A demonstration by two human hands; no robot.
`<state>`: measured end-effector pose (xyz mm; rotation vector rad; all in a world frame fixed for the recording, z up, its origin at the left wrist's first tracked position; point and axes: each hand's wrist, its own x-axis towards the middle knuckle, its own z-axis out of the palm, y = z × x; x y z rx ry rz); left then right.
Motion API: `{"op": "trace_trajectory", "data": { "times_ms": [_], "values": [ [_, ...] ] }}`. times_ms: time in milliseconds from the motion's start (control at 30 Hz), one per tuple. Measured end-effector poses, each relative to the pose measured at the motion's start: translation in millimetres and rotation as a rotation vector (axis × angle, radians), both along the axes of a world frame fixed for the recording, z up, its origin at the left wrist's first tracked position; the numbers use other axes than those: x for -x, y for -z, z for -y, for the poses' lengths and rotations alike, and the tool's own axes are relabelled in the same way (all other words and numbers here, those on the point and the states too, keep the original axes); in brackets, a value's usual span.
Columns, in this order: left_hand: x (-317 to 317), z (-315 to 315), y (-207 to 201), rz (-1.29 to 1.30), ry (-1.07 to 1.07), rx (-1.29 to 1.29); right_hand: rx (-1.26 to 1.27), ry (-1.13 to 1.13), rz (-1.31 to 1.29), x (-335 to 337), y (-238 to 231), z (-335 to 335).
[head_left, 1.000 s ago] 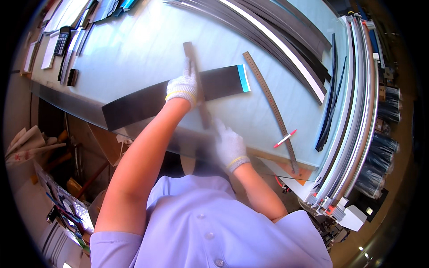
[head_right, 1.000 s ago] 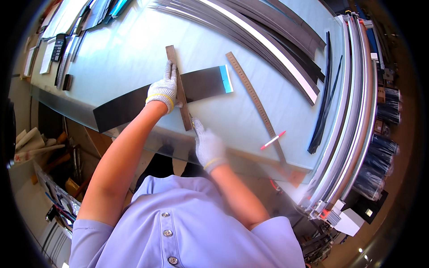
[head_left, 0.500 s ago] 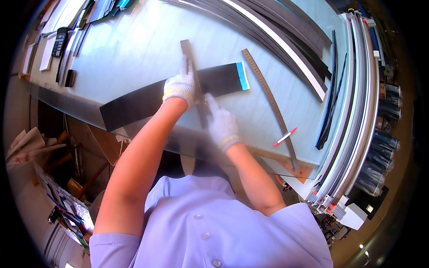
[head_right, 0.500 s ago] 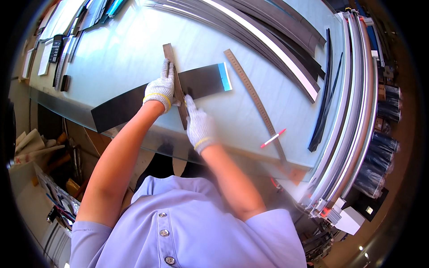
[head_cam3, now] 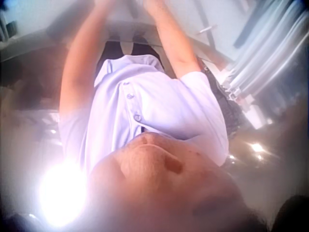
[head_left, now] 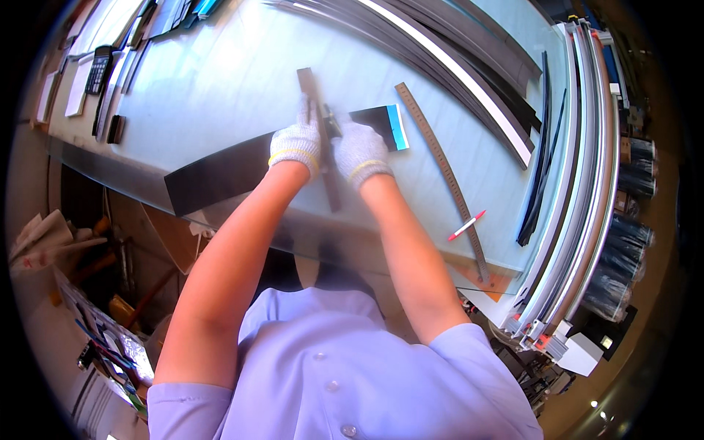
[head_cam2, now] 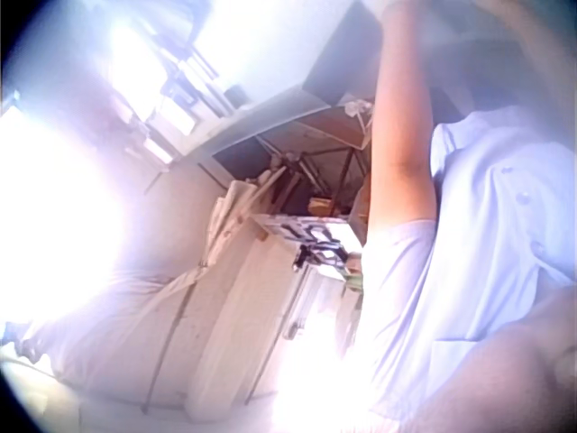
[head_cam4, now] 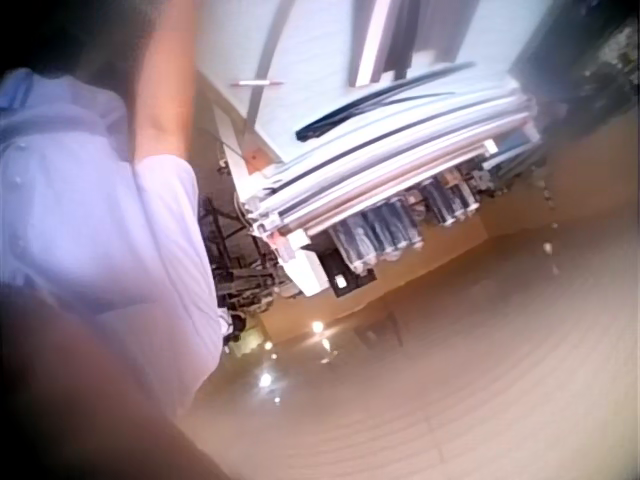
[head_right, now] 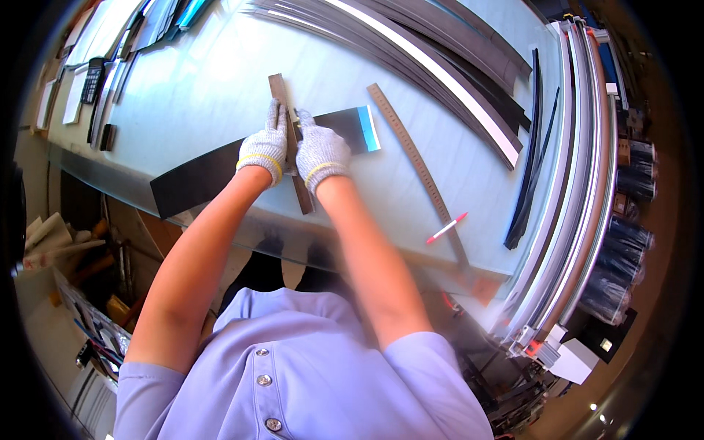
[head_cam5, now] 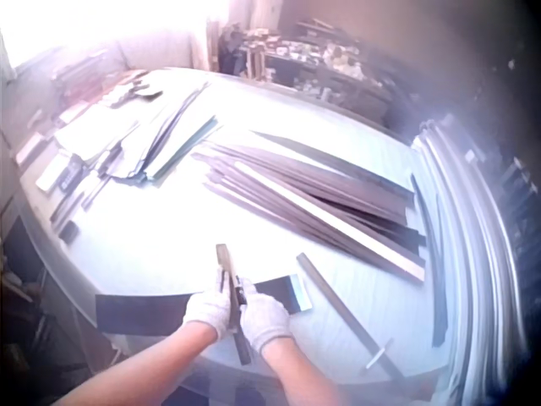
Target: The person measures metal strips using a ruler and a marking pen, then cuts the strips into smaller pieces using a utility knife on a workbench.
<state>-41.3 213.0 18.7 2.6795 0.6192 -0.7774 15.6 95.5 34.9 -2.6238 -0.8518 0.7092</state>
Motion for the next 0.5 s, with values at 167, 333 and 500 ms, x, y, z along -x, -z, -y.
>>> {"op": "trace_trajectory", "data": {
  "times_ms": [167,333,500],
  "values": [
    [2.1,0.1,9.4,-0.01,0.015,-0.027,-0.016,0.046,-0.062,36.3,12.7,31.1],
    [-0.8,-1.0,7.7,-0.038,0.014,-0.016,0.046,0.024,-0.103,67.6,-0.7,66.0],
    [-0.4,-2.1,7.1,-0.019,0.004,-0.001,0.144,-0.059,-0.108,85.4,-4.4,97.2]
  ]
}}
